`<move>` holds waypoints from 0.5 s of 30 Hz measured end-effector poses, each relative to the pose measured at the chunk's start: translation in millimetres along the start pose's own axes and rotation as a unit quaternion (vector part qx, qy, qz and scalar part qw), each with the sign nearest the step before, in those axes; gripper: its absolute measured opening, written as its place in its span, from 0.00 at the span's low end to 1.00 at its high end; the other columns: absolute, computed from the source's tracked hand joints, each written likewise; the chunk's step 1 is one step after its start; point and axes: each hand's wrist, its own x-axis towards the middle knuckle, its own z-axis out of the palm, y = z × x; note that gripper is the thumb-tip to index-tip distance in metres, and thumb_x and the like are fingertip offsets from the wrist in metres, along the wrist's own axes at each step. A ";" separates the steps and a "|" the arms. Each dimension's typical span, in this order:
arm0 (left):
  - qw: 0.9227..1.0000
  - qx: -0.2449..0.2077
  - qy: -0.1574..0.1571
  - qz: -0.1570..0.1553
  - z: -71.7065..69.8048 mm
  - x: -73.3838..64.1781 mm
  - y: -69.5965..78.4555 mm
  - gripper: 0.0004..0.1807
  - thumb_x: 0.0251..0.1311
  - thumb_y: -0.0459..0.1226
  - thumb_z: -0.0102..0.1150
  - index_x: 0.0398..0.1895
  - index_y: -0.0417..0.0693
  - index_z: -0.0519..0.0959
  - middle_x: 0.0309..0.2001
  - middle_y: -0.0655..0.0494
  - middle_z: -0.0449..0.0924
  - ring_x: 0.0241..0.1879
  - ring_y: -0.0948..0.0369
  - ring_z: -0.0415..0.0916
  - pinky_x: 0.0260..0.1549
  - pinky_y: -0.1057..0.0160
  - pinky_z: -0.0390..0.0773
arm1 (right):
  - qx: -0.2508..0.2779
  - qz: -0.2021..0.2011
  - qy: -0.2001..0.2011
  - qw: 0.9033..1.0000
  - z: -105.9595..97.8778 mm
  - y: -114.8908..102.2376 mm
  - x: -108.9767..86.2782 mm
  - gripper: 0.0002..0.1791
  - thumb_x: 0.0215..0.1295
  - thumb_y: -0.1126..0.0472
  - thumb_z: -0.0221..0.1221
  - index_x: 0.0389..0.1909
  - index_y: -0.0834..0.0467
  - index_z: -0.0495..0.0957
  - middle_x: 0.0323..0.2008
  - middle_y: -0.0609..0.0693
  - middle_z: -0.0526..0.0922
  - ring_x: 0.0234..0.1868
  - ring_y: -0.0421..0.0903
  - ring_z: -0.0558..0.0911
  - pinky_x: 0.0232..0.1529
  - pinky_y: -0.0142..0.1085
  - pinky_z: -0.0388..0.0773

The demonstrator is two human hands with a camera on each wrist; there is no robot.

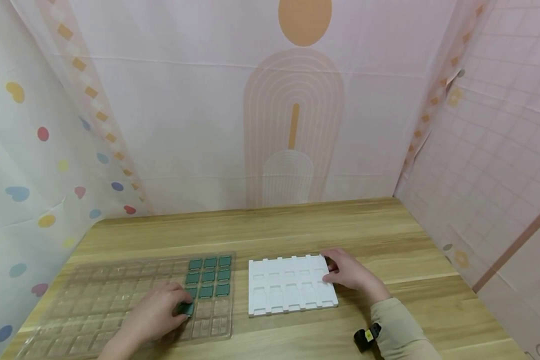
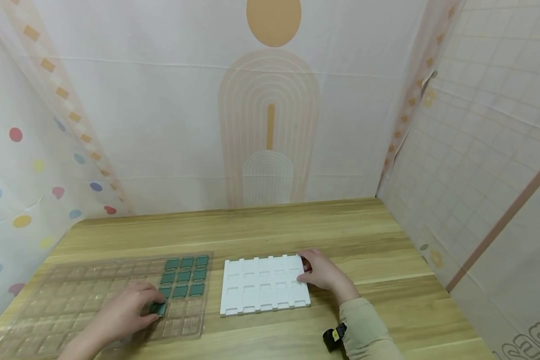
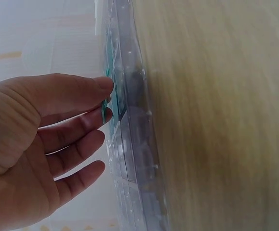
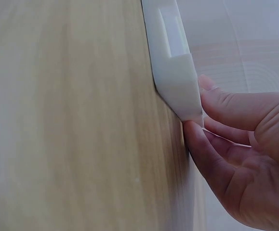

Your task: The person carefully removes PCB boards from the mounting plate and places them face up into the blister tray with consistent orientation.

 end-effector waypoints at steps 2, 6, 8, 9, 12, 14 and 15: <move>1.000 0.001 0.000 -0.003 0.3 0.0 0.1 0.12 0.44 0.37 0.78 0.33 0.54 0.85 0.36 0.66 0.79 0.39 0.59 0.74 0.40 0.53 0.78 | -0.005 0.001 0.002 1.000 0.4 -0.4 0.4 0.34 0.59 0.66 0.69 0.64 0.71 0.69 0.55 0.62 0.74 0.43 0.47 0.76 0.44 0.40 0.77; 1.000 0.002 -0.003 -0.008 0.3 0.2 0.6 0.12 0.44 0.37 0.78 0.33 0.55 0.86 0.36 0.67 0.78 0.38 0.60 0.75 0.40 0.54 0.79 | -0.010 0.002 0.005 1.000 1.6 0.3 1.1 0.34 0.59 0.66 0.69 0.64 0.71 0.69 0.55 0.62 0.74 0.43 0.46 0.75 0.44 0.40 0.76; 1.000 0.002 -0.006 -0.009 0.1 0.2 0.7 0.12 0.44 0.37 0.78 0.33 0.55 0.86 0.36 0.67 0.79 0.38 0.60 0.75 0.39 0.54 0.79 | -0.010 0.002 0.004 1.000 1.6 0.4 1.1 0.34 0.59 0.66 0.69 0.65 0.71 0.69 0.55 0.62 0.74 0.43 0.46 0.75 0.45 0.40 0.76; 1.000 0.002 -0.006 -0.009 0.1 0.3 0.8 0.12 0.44 0.37 0.78 0.33 0.55 0.86 0.36 0.67 0.79 0.38 0.60 0.75 0.39 0.54 0.79 | -0.009 0.003 0.003 1.000 1.6 0.7 1.2 0.34 0.59 0.66 0.69 0.65 0.71 0.68 0.55 0.62 0.74 0.43 0.46 0.75 0.45 0.40 0.76; 1.000 0.004 -0.002 -0.007 0.1 0.3 0.9 0.12 0.43 0.36 0.78 0.33 0.54 0.86 0.36 0.66 0.79 0.38 0.60 0.75 0.39 0.54 0.78 | -0.009 0.001 0.001 1.000 0.9 1.3 0.9 0.34 0.59 0.66 0.69 0.65 0.71 0.68 0.56 0.62 0.73 0.43 0.46 0.75 0.45 0.40 0.76; 1.000 0.004 0.001 -0.006 0.3 0.3 0.8 0.12 0.43 0.36 0.78 0.33 0.54 0.86 0.36 0.66 0.79 0.38 0.59 0.75 0.39 0.53 0.78 | -0.009 -0.003 0.000 1.000 0.4 1.3 0.6 0.35 0.59 0.66 0.69 0.65 0.71 0.68 0.56 0.63 0.73 0.43 0.47 0.75 0.45 0.40 0.76; 1.000 0.004 0.002 -0.006 0.4 0.3 0.8 0.12 0.43 0.36 0.78 0.33 0.54 0.86 0.36 0.66 0.79 0.38 0.59 0.75 0.39 0.53 0.78 | -0.009 -0.005 0.000 1.000 0.2 1.5 0.6 0.35 0.59 0.66 0.69 0.65 0.71 0.68 0.56 0.63 0.73 0.43 0.47 0.76 0.45 0.40 0.76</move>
